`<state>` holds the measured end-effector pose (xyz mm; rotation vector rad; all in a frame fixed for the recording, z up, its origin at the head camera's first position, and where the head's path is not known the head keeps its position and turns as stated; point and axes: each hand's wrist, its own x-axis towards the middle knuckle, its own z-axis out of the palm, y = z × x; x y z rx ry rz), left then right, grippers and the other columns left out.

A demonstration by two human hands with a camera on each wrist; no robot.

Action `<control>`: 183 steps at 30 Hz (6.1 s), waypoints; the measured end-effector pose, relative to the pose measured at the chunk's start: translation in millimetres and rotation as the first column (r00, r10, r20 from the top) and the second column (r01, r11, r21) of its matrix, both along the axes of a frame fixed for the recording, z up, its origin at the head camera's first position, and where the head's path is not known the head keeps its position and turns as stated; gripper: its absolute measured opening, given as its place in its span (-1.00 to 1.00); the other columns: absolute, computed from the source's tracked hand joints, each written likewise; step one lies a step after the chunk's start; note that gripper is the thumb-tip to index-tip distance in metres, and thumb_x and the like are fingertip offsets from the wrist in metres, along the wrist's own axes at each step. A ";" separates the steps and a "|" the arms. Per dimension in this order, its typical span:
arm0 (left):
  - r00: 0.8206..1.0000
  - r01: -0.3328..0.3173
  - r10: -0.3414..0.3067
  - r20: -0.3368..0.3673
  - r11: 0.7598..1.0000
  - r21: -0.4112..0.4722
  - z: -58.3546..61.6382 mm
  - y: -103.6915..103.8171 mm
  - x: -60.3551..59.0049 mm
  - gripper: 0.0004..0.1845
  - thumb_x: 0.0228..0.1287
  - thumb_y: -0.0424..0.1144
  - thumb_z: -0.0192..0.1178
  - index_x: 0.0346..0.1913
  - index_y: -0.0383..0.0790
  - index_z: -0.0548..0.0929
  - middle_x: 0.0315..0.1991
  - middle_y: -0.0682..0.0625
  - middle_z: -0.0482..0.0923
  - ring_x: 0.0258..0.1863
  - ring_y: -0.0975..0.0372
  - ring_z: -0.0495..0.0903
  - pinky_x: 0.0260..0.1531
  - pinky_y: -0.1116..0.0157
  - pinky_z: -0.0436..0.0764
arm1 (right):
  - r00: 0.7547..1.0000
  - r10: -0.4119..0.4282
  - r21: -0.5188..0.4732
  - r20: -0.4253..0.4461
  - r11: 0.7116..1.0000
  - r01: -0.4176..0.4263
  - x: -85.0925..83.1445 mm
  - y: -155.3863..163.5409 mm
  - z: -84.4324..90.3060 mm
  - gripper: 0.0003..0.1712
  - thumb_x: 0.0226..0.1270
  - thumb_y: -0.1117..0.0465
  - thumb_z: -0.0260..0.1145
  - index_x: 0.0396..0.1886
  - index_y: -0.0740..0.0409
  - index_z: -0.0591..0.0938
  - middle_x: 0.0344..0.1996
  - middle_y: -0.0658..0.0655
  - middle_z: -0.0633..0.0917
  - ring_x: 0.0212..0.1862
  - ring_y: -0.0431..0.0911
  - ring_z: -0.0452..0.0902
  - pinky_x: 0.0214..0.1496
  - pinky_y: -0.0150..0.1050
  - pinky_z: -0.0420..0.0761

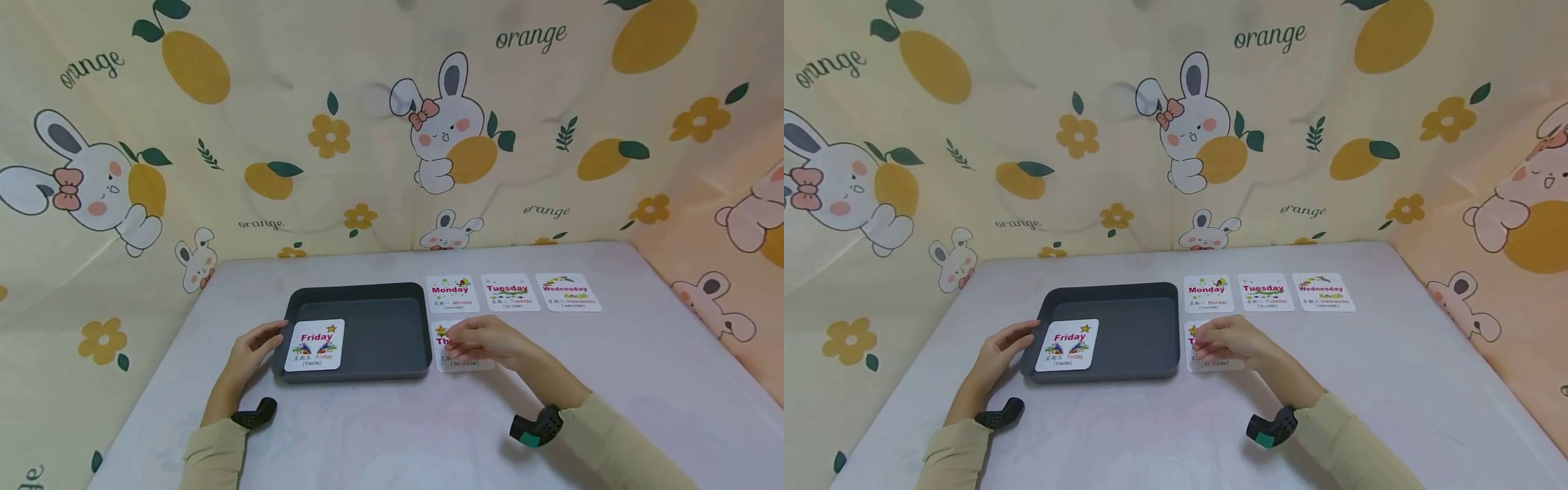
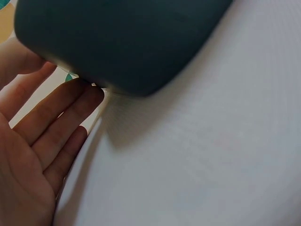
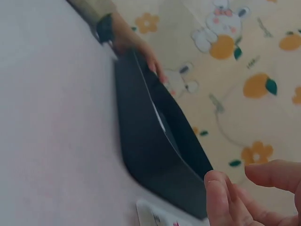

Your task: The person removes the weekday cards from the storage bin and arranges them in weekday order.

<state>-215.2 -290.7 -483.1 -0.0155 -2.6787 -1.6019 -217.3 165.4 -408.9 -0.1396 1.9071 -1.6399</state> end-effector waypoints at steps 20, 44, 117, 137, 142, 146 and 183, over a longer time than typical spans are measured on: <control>0.999 0.044 -0.043 -0.030 0.998 0.049 1.0 -1.8 -0.7 -0.54 0.39 -0.10 0.13 0.26 -0.24 0.49 0.30 -0.21 0.46 0.00 0.79 0.39 0.03 0.75 0.38 | 0.995 0.069 -0.101 0.070 0.993 -0.062 3.3 -65.6 2.0 -0.51 0.38 0.25 0.20 0.13 0.58 0.43 -0.39 0.01 0.75 -0.35 -0.22 0.70 -0.21 -0.39 0.72; 0.999 0.043 -0.042 -0.021 0.998 0.052 1.5 -1.3 0.5 -0.54 0.39 -0.09 0.13 0.26 -0.22 0.49 0.32 -0.23 0.43 0.00 0.80 0.39 0.03 0.76 0.38 | 0.999 0.035 -0.077 0.030 0.997 -0.033 -2.1 -131.5 -6.5 -0.61 0.36 0.30 0.21 0.09 0.49 0.51 -0.23 0.22 0.77 -0.38 -0.22 0.69 -0.23 -0.36 0.72; 0.999 0.027 -0.025 -0.034 0.998 0.050 0.8 -1.9 2.7 -0.56 0.40 -0.12 0.12 0.25 -0.23 0.50 0.30 -0.22 0.46 0.01 0.76 0.41 0.02 0.74 0.39 | 0.909 -0.410 0.122 -0.076 0.901 0.416 -14.7 -226.1 -35.2 -0.81 -0.01 0.45 0.46 -0.37 0.32 0.64 -0.65 0.06 0.61 -0.75 -0.27 0.45 -0.65 -0.45 0.56; 0.999 0.041 -0.040 -0.037 0.998 0.045 2.0 -1.4 0.5 -0.58 0.40 -0.14 0.12 0.25 -0.21 0.51 0.31 -0.22 0.45 0.01 0.76 0.40 0.02 0.74 0.38 | 0.925 -0.379 0.043 -0.025 0.924 0.380 -14.2 -218.3 -33.8 -0.73 0.08 0.49 0.37 -0.18 0.38 0.59 -0.52 0.11 0.59 -0.64 -0.24 0.48 -0.51 -0.38 0.67; 0.999 0.034 -0.032 -0.031 0.998 0.057 3.8 -0.9 0.9 -0.57 0.39 -0.13 0.12 0.25 -0.22 0.51 0.31 -0.23 0.44 0.00 0.77 0.40 0.02 0.74 0.39 | 0.926 -0.377 0.016 0.000 0.926 0.377 -15.1 -215.6 -34.8 -0.71 0.10 0.48 0.36 -0.14 0.38 0.58 -0.52 0.09 0.57 -0.61 -0.23 0.49 -0.49 -0.38 0.68; 0.999 0.035 -0.034 -0.031 0.998 0.058 4.1 -0.6 0.9 -0.57 0.40 -0.14 0.12 0.25 -0.22 0.51 0.31 -0.24 0.44 0.00 0.77 0.40 0.02 0.75 0.38 | 0.932 -0.363 0.004 0.016 0.932 0.363 -14.2 -213.9 -33.8 -0.70 0.12 0.47 0.34 -0.11 0.38 0.59 -0.47 0.11 0.59 -0.56 -0.21 0.51 -0.46 -0.37 0.69; 0.999 0.008 -0.008 -0.042 1.000 -0.008 -0.3 -0.5 0.3 -0.57 0.40 -0.12 0.11 0.24 -0.22 0.51 0.30 -0.21 0.47 -0.01 0.82 0.35 -0.01 0.79 0.33 | 0.954 -0.299 -0.096 0.027 0.949 0.300 0.6 -166.9 -29.4 -0.60 0.23 0.37 0.26 0.08 0.38 0.54 -0.25 0.23 0.72 -0.46 -0.23 0.59 -0.37 -0.39 0.70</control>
